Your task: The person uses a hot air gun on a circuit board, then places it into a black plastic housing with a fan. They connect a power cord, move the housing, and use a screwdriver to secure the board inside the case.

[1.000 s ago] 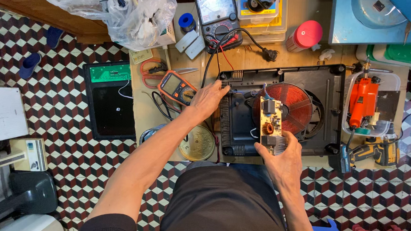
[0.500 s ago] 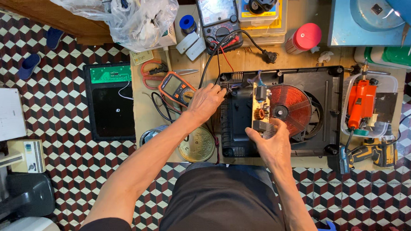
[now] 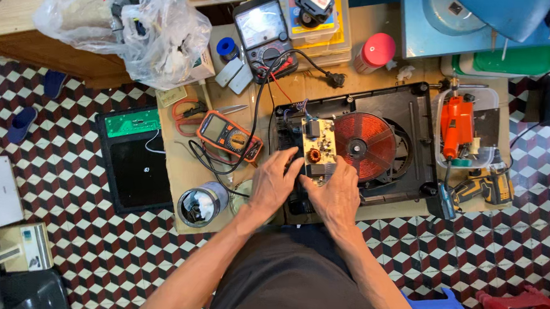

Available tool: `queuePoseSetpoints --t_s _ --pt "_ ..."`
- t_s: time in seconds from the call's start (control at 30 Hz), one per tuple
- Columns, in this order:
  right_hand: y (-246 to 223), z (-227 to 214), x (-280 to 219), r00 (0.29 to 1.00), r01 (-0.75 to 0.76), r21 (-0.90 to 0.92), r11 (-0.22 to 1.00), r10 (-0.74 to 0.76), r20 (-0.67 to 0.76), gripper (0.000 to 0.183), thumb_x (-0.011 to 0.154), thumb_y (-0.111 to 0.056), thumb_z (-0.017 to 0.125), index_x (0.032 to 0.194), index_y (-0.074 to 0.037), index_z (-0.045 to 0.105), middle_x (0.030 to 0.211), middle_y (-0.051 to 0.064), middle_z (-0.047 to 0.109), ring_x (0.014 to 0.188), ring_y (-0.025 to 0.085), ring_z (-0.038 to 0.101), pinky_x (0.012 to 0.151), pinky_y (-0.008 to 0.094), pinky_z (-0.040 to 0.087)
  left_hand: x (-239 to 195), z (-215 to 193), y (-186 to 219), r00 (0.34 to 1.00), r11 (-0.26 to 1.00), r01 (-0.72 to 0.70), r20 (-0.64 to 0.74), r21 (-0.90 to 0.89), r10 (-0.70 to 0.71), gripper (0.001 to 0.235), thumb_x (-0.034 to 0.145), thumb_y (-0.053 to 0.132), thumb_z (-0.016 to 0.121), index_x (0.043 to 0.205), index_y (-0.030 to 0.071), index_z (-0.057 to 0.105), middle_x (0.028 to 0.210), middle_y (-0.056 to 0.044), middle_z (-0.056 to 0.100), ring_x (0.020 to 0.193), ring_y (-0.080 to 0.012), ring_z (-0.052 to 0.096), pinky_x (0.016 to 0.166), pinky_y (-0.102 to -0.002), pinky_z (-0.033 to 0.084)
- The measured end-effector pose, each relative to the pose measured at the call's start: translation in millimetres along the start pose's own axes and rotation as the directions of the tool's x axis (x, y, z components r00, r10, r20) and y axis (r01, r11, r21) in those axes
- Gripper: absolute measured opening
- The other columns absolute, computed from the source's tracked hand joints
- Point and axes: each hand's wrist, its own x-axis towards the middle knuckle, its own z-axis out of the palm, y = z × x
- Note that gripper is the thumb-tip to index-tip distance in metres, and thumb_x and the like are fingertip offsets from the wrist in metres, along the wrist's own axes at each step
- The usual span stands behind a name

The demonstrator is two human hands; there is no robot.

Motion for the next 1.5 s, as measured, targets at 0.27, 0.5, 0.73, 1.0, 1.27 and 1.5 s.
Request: queuePoseSetpoints --t_s 0.27,0.5,0.73,1.0,1.27,1.5 --pt "-3.7 5.9 -7.4 0.983 0.029 -0.003 1.000 -0.029 -0.182 0.084 0.073 -0.041 0.084 0.136 0.003 0.049 0.121 0.024 0.058 0.113 0.041 0.059 0.086 0.051 0.053 -8.0 28.0 20.9 0.976 0.932 -0.041 -0.184 0.360 0.114 0.038 0.094 0.037 0.062 0.114 0.007 0.074 0.104 -0.017 0.073 0.097 -0.0383 0.067 0.083 -0.048 0.052" --pt "-0.9 -4.5 -3.9 0.967 0.023 0.065 0.998 -0.005 -0.253 0.080 0.074 -0.039 0.082 0.135 0.000 0.050 0.120 0.023 0.059 0.111 0.040 0.060 0.086 0.051 0.051 -13.2 27.3 30.4 0.930 0.930 0.359 0.121 -0.082 -0.348 0.050 0.100 0.048 0.058 0.124 0.006 0.070 0.111 -0.017 0.075 0.103 -0.0263 0.071 0.089 -0.036 0.053" --pt "-4.1 -10.9 -7.7 0.956 0.204 0.066 0.977 -0.184 -0.229 0.079 0.075 -0.037 0.079 0.136 0.002 0.049 0.125 0.024 0.058 0.113 0.040 0.058 0.089 0.048 0.048 9.2 61.1 12.1 0.867 0.458 0.465 0.284 -0.757 -0.410 0.060 0.096 0.047 0.064 0.135 0.000 0.064 0.121 -0.009 0.069 0.108 -0.0206 0.063 0.094 -0.036 0.050" --pt "114.3 -27.3 55.6 0.922 -0.202 0.394 0.897 0.309 -0.231 0.063 0.089 -0.039 0.070 0.137 0.000 0.058 0.130 0.023 0.059 0.110 0.034 0.064 0.096 0.045 0.051 11.8 42.9 -9.8 0.773 0.503 0.592 0.266 -0.630 -0.576 0.071 0.091 0.051 0.067 0.147 0.010 0.052 0.142 -0.002 0.055 0.130 -0.0132 0.047 0.105 -0.034 0.034" --pt "163.5 8.8 92.5 0.893 -0.254 0.384 0.888 0.368 -0.260 0.048 0.084 -0.033 0.078 0.118 0.001 0.070 0.117 0.023 0.066 0.105 0.036 0.066 0.092 0.043 0.051 9.2 34.8 -5.7 0.826 0.442 0.518 0.294 -0.732 -0.481 0.058 0.090 0.044 0.069 0.132 0.004 0.064 0.124 -0.006 0.070 0.110 -0.0152 0.066 0.095 -0.032 0.051" --pt "139.9 14.4 71.4 0.903 -0.056 0.643 0.764 0.313 -0.293 0.029 0.085 -0.024 0.079 0.099 0.001 0.070 0.090 0.012 0.070 0.082 0.020 0.064 0.074 0.034 0.052 9.9 30.6 2.2 0.816 0.361 0.513 0.312 -0.779 -0.487 0.049 0.094 0.038 0.065 0.129 0.003 0.067 0.116 -0.005 0.073 0.099 -0.0152 0.070 0.086 -0.031 0.056"
